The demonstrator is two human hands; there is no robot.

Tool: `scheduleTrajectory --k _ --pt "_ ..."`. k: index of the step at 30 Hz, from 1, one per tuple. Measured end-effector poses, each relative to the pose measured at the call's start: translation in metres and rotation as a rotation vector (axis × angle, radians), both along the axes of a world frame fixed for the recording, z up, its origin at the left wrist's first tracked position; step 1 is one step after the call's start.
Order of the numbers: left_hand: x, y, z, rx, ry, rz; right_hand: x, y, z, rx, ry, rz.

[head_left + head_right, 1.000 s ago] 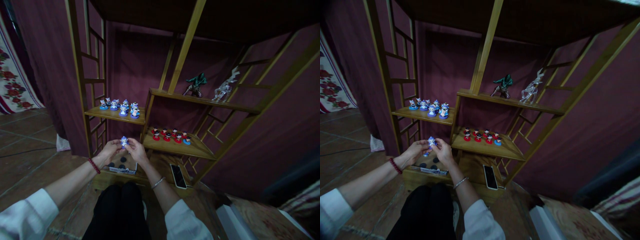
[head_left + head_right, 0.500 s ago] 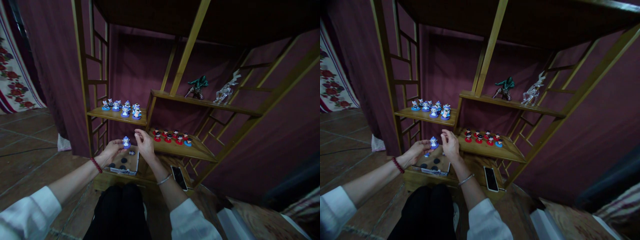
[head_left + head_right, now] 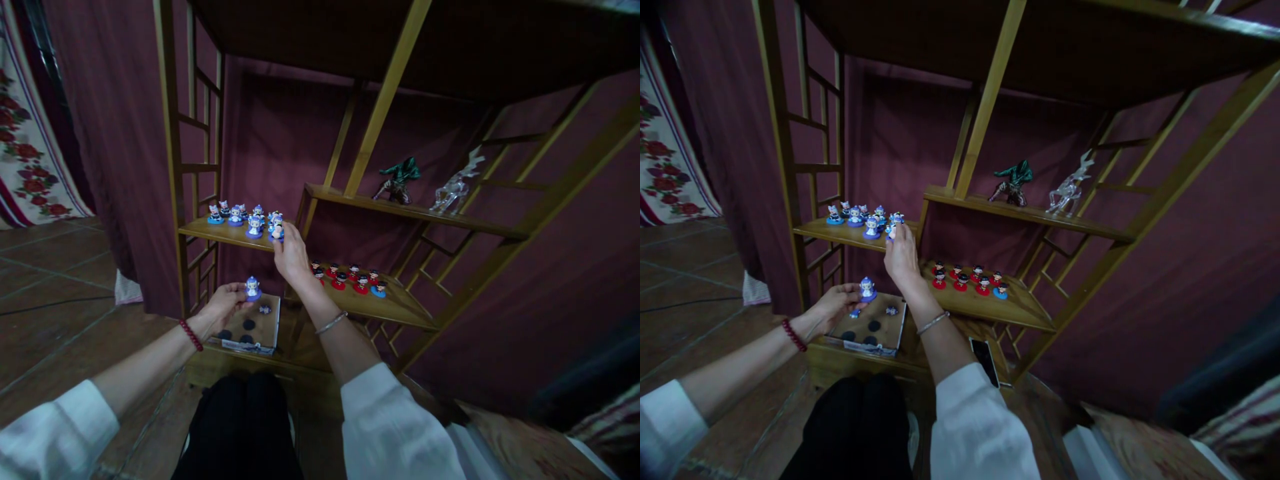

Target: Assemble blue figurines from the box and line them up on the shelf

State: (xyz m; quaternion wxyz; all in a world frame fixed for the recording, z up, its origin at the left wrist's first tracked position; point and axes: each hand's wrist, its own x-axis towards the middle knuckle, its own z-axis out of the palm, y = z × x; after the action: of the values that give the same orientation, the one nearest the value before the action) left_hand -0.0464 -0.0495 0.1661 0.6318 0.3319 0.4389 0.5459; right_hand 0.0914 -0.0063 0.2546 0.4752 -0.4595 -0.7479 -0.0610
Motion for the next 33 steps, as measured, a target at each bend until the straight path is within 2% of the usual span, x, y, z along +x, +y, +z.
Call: scheduleTrajectory --k 3,8,21,27,33 --pt "-0.004 0.000 0.004 0.017 0.005 -0.008 -0.004 0.009 0.004 -0.031 -0.020 -0.032" --pt "-0.015 -0.002 0.018 0.053 0.037 -0.099 -0.005 0.013 0.007 -0.020 -0.021 -0.057" --pt "-0.013 -0.001 0.026 0.078 0.050 -0.132 -0.002 -0.014 -0.006 0.197 0.001 0.051" --pt "-0.018 -0.001 0.045 0.099 0.044 -0.101 0.001 -0.023 -0.004 0.232 0.029 0.098" --pt "-0.027 -0.004 0.067 0.128 0.036 -0.073 0.000 -0.031 -0.006 0.174 0.028 0.123"
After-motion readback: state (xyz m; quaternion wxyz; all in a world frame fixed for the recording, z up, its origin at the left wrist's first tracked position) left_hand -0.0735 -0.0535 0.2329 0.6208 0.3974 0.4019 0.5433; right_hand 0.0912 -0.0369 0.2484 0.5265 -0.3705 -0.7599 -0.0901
